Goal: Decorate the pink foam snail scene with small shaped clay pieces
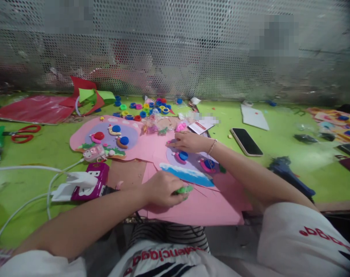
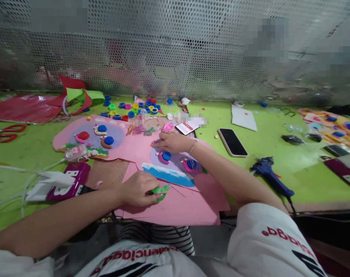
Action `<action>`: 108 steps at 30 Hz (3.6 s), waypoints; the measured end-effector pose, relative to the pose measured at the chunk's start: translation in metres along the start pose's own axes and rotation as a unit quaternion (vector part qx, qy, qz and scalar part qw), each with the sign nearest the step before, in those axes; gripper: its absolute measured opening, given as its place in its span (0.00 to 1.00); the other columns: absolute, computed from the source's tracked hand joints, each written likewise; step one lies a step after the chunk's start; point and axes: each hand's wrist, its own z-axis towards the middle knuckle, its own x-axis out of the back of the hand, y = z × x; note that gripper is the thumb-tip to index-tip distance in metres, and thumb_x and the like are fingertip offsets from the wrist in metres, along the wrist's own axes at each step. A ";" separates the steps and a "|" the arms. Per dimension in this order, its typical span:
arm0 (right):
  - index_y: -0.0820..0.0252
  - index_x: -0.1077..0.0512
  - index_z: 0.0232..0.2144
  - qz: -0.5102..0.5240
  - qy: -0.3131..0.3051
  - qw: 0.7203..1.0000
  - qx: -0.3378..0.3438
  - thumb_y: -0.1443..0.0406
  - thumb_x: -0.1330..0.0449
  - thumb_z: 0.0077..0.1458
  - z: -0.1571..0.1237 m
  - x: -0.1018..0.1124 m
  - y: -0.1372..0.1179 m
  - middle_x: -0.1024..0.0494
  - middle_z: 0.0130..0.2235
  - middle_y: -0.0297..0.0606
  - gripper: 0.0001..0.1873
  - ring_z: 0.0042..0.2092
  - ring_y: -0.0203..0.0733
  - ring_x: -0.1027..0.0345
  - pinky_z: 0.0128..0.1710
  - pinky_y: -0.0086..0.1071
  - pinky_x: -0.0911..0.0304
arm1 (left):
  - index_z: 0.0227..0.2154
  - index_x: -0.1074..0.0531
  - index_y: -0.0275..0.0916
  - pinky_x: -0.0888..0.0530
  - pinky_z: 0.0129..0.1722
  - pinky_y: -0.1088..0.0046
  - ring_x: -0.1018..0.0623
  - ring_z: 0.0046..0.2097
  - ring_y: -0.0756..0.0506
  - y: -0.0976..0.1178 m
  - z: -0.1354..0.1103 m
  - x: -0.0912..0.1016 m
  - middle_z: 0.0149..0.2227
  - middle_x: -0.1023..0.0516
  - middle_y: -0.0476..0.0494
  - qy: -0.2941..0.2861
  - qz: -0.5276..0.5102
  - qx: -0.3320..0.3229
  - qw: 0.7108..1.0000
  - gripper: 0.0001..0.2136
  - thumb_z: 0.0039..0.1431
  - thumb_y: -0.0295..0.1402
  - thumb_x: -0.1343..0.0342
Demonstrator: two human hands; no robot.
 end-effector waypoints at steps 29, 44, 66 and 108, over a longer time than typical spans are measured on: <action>0.63 0.32 0.49 0.202 0.126 0.971 -0.021 0.59 0.53 0.61 -0.055 0.052 -0.092 0.31 0.42 0.47 0.20 0.45 0.42 0.38 0.48 0.39 0.41 | 0.18 0.39 0.36 0.44 0.24 0.77 0.39 0.23 0.53 0.000 0.001 0.002 0.19 0.39 0.53 0.039 -0.096 0.177 0.979 0.16 0.60 0.38 0.55; 0.64 0.32 0.39 0.069 0.247 0.966 0.035 0.63 0.52 0.62 -0.059 0.026 -0.106 0.25 0.31 0.40 0.12 0.33 0.36 0.33 0.33 0.29 0.36 | 0.24 0.30 0.36 0.38 0.24 0.78 0.34 0.23 0.53 0.008 0.002 0.001 0.20 0.31 0.51 0.024 -0.128 0.210 0.969 0.14 0.56 0.42 0.49; 0.65 0.32 0.39 0.138 0.336 0.931 0.026 0.68 0.43 0.55 -0.075 0.038 -0.115 0.23 0.35 0.41 0.08 0.36 0.34 0.28 0.33 0.25 0.30 | 0.28 0.31 0.37 0.35 0.27 0.77 0.31 0.27 0.51 0.016 -0.003 0.000 0.25 0.28 0.49 -0.067 -0.221 0.248 0.941 0.08 0.55 0.33 0.53; 0.61 0.35 0.36 0.296 0.274 0.908 -0.111 0.67 0.42 0.54 -0.069 0.031 -0.106 0.30 0.34 0.39 0.07 0.39 0.36 0.35 0.38 0.33 0.34 | 0.23 0.36 0.34 0.44 0.23 0.78 0.41 0.24 0.54 0.013 0.007 0.002 0.21 0.40 0.53 -0.029 -0.267 0.348 0.898 0.14 0.56 0.40 0.54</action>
